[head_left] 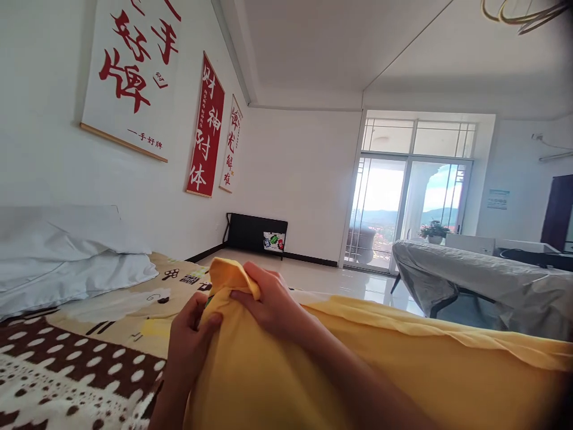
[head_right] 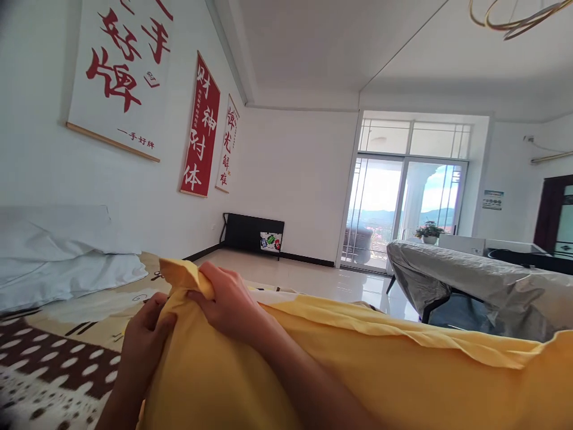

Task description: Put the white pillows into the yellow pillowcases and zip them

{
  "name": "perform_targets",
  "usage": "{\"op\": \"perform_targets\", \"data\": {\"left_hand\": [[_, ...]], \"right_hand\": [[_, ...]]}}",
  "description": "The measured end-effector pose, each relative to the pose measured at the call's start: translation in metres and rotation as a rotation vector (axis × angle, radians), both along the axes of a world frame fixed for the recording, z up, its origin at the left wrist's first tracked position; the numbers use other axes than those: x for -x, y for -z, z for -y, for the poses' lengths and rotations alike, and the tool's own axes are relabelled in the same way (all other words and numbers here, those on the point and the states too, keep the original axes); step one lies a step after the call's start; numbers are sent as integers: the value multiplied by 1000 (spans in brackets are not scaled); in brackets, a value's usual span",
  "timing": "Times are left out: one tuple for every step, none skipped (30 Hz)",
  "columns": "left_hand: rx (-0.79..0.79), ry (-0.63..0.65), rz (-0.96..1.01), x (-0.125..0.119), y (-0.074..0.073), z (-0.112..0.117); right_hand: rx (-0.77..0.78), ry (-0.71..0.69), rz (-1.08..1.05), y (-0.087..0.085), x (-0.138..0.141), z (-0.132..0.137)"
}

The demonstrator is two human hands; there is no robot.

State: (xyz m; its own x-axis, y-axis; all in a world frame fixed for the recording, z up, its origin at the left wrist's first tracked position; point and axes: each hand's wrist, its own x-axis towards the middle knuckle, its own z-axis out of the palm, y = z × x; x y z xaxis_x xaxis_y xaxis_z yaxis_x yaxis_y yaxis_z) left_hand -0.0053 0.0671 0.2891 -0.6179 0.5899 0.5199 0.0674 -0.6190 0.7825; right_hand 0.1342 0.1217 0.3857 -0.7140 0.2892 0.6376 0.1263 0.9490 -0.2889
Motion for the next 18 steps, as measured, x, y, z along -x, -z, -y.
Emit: {"op": "perform_targets", "data": {"left_hand": [[-20,108,70,0,0,1],[-23,219,144,0,0,2],[-8,316,210,0,0,3],[19,377,265,1,1,4],[44,394,306,2,1,4],[55,373,327,2,1,5],[45,330,334,3,0,5],[22,280,336,2,-1,5],[-12,229,334,1,-2,6],[-56,182,330,-1,-4,6],[-101,148,336,-3,-6,6],[-139,130,360,-6,-9,7],[-167,127,398,-7,-11,7],[-186,133,443,-8,-13,7],[-196,141,486,-8,-14,7],[-199,143,519,-7,-14,8],[-194,136,538,-5,-14,8],[-189,113,547,-2,-13,9]], "right_hand": [[22,-7,-1,-1,1,-1],[46,-26,5,-1,1,-3],[71,-52,12,-1,2,-4],[96,-83,17,-1,2,-4],[115,-114,18,-1,2,-4],[128,-138,18,-1,2,-3],[128,-152,20,-2,1,-2],[113,-150,22,-2,1,-1],[86,-134,21,-3,1,1],[51,-109,19,-3,0,3],[16,-81,14,-4,0,6],[-11,-56,6,-5,-1,8],[-25,-35,-5,-5,-1,10],[-26,-20,-15,-5,-2,12],[-14,-9,-23,-5,-2,13],[9,0,-28,-5,-2,14],[43,7,-33,-4,-3,13],[90,8,-33,-4,-3,13]]}}
